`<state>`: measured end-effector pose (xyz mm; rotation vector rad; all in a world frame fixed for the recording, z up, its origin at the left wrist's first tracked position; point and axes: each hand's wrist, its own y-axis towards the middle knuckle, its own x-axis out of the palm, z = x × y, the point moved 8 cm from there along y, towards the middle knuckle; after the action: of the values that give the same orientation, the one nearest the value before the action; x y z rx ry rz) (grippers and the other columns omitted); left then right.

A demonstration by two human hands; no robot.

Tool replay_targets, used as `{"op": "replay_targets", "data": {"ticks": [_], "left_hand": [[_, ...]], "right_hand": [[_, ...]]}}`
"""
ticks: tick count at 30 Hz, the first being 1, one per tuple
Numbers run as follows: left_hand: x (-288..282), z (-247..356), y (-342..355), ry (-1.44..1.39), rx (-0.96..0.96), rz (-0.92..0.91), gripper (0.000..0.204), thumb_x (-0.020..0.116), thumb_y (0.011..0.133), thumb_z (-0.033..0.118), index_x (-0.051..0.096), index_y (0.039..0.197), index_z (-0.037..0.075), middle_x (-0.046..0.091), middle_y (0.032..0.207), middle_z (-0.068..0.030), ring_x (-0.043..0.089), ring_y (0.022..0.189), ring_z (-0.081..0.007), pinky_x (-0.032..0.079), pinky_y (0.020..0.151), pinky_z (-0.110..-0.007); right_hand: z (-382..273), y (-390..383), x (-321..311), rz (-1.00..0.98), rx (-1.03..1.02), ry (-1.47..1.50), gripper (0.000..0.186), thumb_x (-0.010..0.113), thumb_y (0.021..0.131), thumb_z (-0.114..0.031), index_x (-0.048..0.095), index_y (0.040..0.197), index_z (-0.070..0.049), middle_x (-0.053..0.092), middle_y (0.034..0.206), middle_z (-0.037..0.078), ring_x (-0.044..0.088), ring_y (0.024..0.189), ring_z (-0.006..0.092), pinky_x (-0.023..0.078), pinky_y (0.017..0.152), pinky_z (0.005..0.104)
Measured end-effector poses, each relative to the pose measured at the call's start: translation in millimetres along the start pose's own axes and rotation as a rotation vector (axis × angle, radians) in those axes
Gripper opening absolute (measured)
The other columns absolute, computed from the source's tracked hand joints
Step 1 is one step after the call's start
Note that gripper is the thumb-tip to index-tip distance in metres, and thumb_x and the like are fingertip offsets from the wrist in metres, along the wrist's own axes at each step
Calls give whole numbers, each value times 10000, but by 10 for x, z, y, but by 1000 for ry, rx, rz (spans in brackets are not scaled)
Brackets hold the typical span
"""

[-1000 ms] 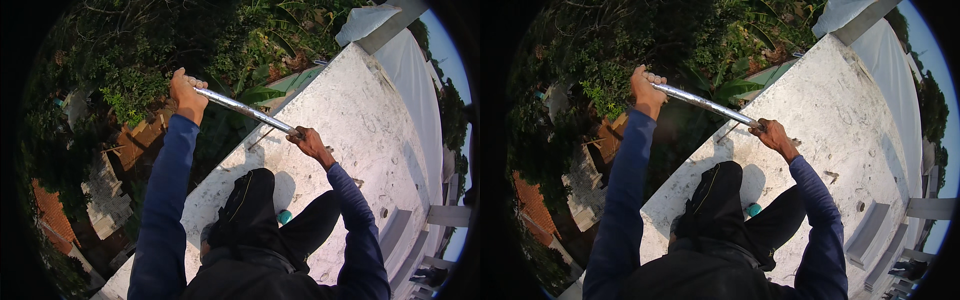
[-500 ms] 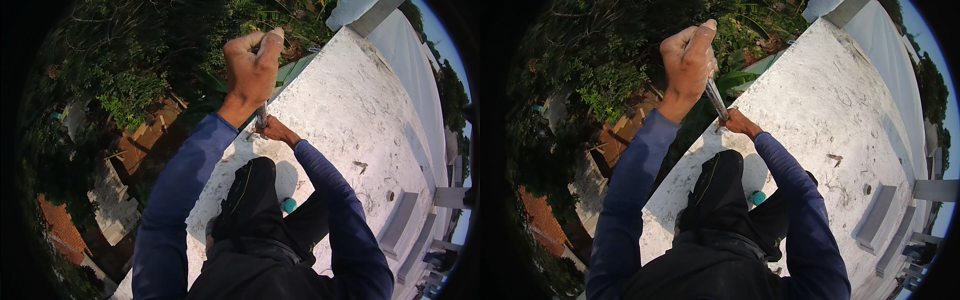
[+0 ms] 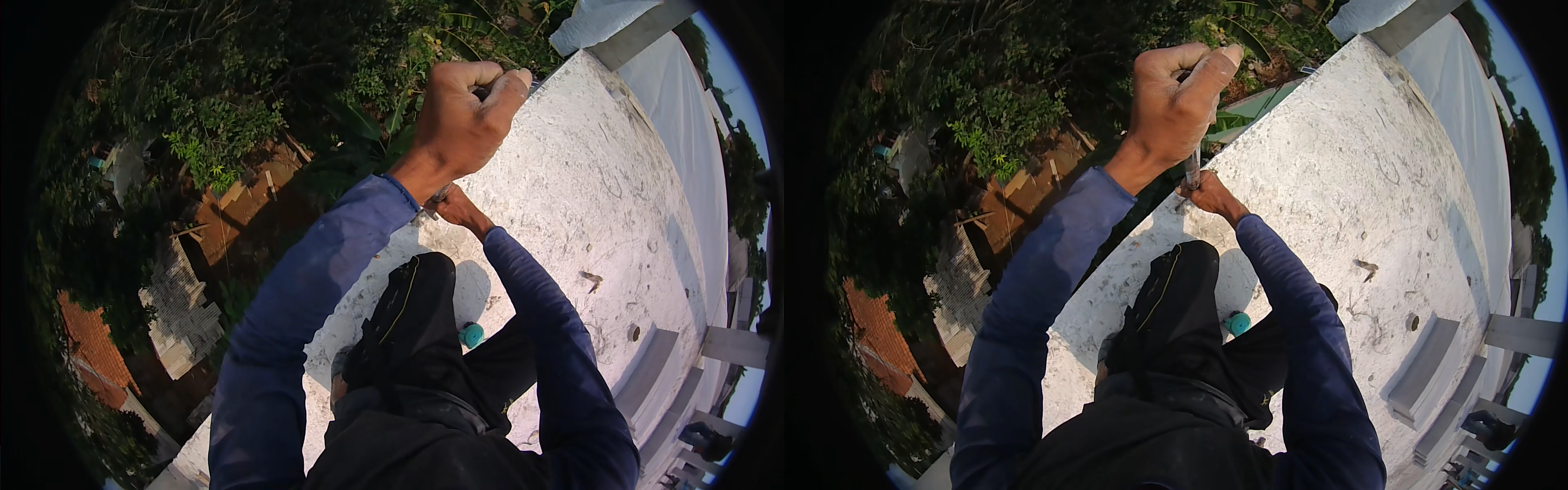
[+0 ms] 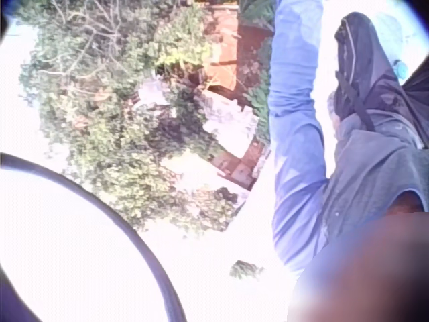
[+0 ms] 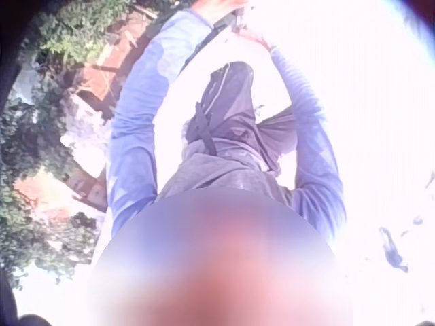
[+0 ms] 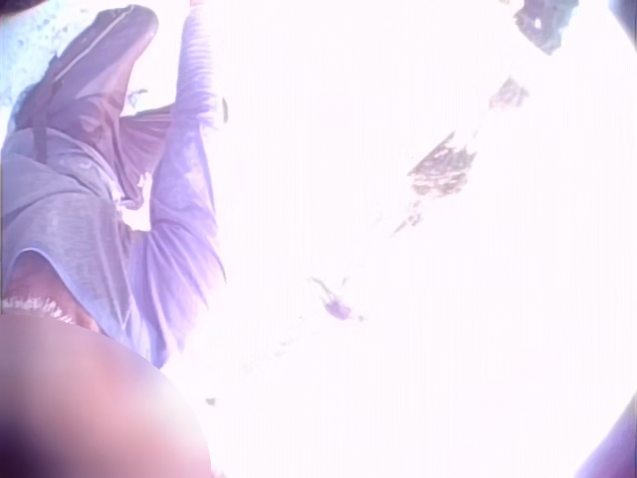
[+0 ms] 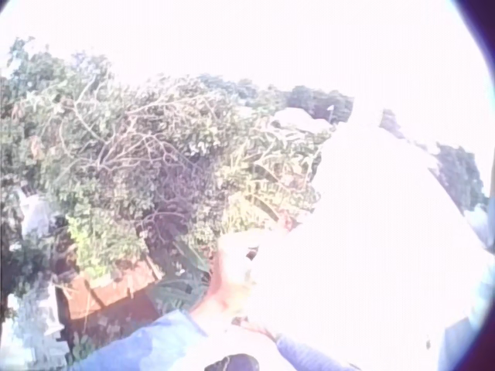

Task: The person kneels on a rooftop and uses a metal bar and a tape measure to measure and mark the roof surface. They repeatedly position the bar, extend the tape measure, and make marks on the concrete.

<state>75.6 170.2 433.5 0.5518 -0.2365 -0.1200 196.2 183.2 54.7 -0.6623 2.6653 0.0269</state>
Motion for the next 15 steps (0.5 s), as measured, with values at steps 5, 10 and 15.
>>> {"op": "replay_targets", "data": {"ticks": [5,10,15], "left_hand": [[77,-30,66,65,40,-57,461,666,934,205,514,556,-12,428,486,14,352,525,-55,274,469,-324],[148,-55,79,90,54,-70,457,669,930,214,524,551,5,408,471,-3,350,512,-57,272,459,-341],[58,-45,-49,107,55,-104,470,673,927,227,512,543,9,401,468,-2,345,500,-67,266,459,-348]], "right_hand": [[-57,-64,-20,38,58,-9,190,742,893,-184,669,831,-19,626,696,83,534,669,189,474,669,399],[-165,-73,-24,111,3,3,154,750,889,-142,654,831,-37,610,723,47,522,694,168,466,665,377],[-156,-65,-27,69,-47,-104,162,743,897,-135,656,848,-8,620,723,93,530,701,186,477,682,384]]}}
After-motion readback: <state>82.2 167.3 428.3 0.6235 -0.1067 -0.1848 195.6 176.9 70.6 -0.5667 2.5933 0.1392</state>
